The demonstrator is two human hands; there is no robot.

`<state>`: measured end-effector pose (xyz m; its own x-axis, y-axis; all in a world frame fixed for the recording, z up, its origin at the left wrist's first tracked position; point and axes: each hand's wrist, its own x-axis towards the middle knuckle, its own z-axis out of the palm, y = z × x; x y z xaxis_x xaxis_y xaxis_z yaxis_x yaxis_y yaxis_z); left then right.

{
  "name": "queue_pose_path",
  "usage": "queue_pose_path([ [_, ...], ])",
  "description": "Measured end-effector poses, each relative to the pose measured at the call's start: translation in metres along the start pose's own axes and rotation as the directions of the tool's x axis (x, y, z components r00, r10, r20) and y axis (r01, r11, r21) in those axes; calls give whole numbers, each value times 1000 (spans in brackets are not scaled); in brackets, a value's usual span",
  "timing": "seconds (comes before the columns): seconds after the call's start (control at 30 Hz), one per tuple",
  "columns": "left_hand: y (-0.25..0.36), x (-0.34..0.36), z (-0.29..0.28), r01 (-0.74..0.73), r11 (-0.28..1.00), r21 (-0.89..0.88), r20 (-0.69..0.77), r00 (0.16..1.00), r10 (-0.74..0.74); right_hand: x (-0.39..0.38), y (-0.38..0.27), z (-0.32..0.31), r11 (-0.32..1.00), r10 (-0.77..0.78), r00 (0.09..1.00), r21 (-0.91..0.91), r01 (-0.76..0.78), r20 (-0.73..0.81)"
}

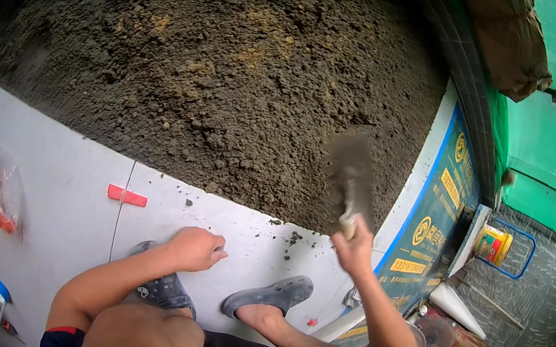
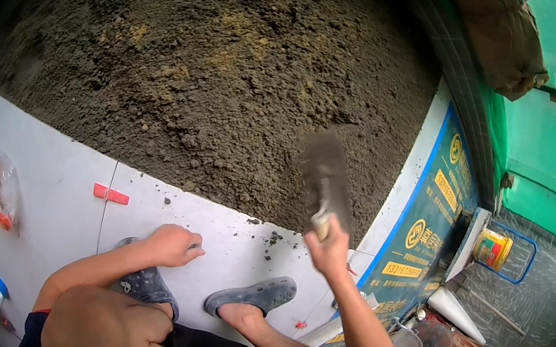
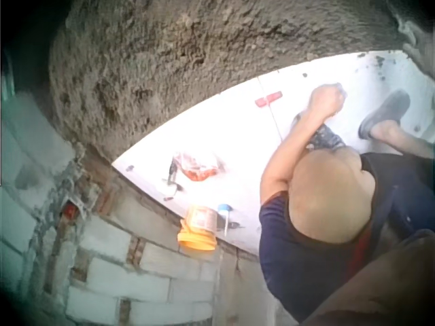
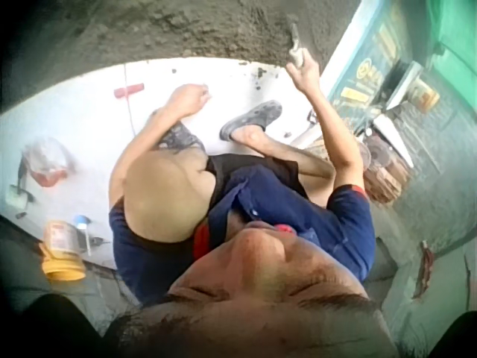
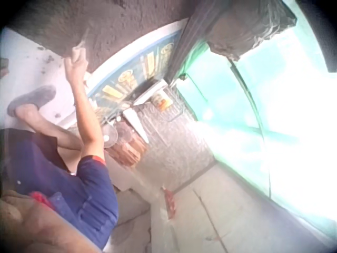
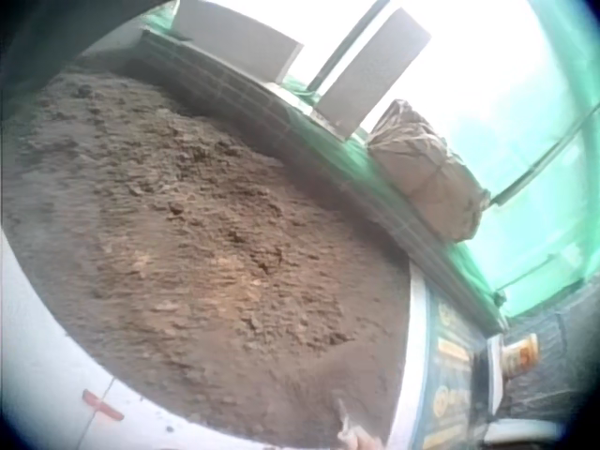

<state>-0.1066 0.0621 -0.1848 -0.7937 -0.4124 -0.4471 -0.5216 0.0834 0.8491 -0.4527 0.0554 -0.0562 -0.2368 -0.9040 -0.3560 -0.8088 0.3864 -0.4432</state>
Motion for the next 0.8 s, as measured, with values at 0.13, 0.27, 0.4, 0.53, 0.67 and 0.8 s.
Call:
queue_pose_path([
  [0.13,-2,-13,12,32,999,26,104,994,-34,-2,-16,45,942,-281,909,-92,323,309],
  [0.27,-3,-21,21,33,999,24,92,995,-35,53,-69,94,742,-513,774,-262,617,370],
  [0.4,-6,-26,24,76,996,-38,6,997,-76,91,-81,92,751,-480,824,-346,563,299],
  [0.53,-7,-27,17,66,995,-75,-67,995,-71,128,-76,67,835,-430,901,-357,419,52],
  [0.67,-8,-27,14,55,993,-104,-201,977,-75,139,-113,41,841,-420,905,-403,360,-67],
  [0.8,-5,-10,6,55,994,-90,-181,981,-71,101,-156,68,726,-619,776,-286,625,121],
])
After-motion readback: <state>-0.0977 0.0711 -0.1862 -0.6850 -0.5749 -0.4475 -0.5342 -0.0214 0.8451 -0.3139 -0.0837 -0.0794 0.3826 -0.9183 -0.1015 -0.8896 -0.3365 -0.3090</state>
